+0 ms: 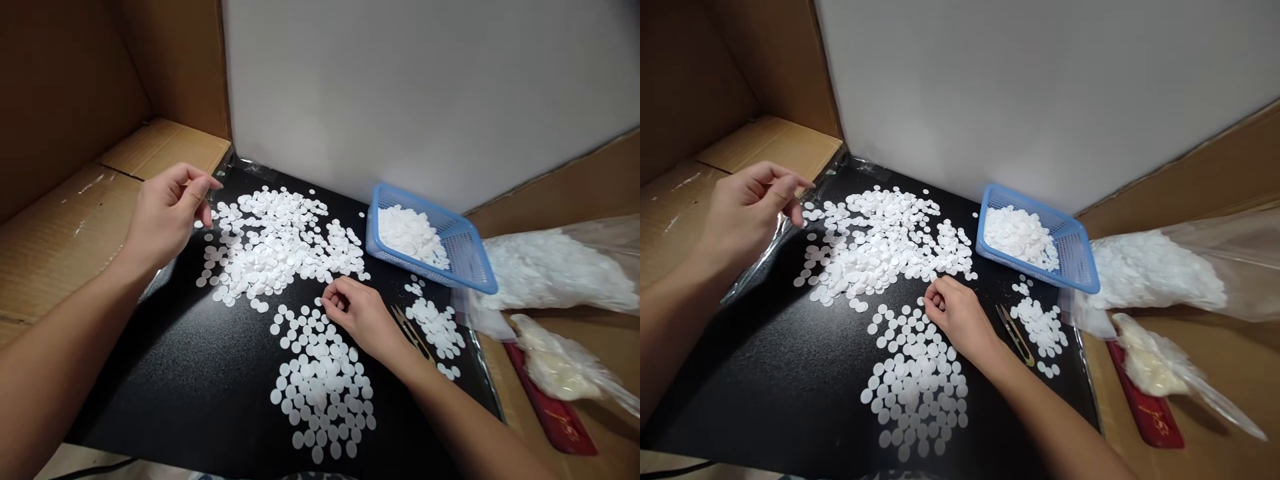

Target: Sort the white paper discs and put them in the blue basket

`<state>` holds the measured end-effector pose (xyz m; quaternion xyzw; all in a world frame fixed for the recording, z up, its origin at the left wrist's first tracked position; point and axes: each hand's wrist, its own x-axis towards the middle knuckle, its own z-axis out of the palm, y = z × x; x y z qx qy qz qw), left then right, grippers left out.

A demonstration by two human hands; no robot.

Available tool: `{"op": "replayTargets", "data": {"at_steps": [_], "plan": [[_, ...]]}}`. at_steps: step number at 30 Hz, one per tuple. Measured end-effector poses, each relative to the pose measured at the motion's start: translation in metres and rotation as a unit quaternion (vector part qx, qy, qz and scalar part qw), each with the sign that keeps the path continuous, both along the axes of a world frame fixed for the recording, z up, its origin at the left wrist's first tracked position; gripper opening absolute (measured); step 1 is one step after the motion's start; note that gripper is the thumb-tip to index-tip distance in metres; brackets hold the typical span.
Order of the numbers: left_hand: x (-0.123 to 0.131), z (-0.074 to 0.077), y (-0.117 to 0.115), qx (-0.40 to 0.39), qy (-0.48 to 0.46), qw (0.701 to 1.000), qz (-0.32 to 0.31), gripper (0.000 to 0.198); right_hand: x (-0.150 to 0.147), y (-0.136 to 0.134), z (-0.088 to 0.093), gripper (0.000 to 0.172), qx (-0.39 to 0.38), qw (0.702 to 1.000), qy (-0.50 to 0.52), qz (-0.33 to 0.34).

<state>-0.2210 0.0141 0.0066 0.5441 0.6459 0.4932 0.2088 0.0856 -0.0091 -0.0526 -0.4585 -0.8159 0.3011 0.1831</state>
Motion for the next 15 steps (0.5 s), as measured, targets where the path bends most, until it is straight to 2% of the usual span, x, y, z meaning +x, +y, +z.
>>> {"op": "replayTargets", "data": {"at_steps": [1, 3, 5, 7, 10, 12, 15], "plan": [[0.0, 0.0, 0.001, 0.004, 0.004, 1.0, -0.005, 0.012, 0.002, 0.0, 0.001, 0.016, -0.006, 1.0, -0.007, 0.0], [0.0, -0.001, 0.001, 0.005, 0.018, 1.0, -0.016, 0.025, 0.003, -0.002, 0.003, 0.015, 0.011, 1.0, -0.013, 0.0], [0.001, -0.002, 0.001, -0.012, 0.034, 0.999, -0.028, 0.016, 0.0, -0.005, 0.004, 0.013, 0.066, 0.998, 0.003, 0.011], [0.002, -0.003, -0.001, -0.036, 0.029, 0.998, -0.042, 0.006, -0.009, -0.008, 0.006, 0.016, 0.118, 0.991, 0.037, 0.045], [0.003, -0.003, -0.004, -0.044, 0.016, 0.997, -0.061, 0.006, -0.029, -0.014, 0.008, 0.017, 0.134, 0.981, 0.072, 0.121], [0.003, -0.003, -0.005, -0.044, 0.019, 0.996, -0.071, 0.014, -0.044, -0.016, 0.008, 0.013, 0.132, 0.976, 0.068, 0.159], [0.0, -0.005, -0.005, -0.045, 0.038, 0.996, -0.074, 0.038, -0.067, -0.019, 0.004, 0.01, 0.15, 0.969, 0.023, 0.195]]}}
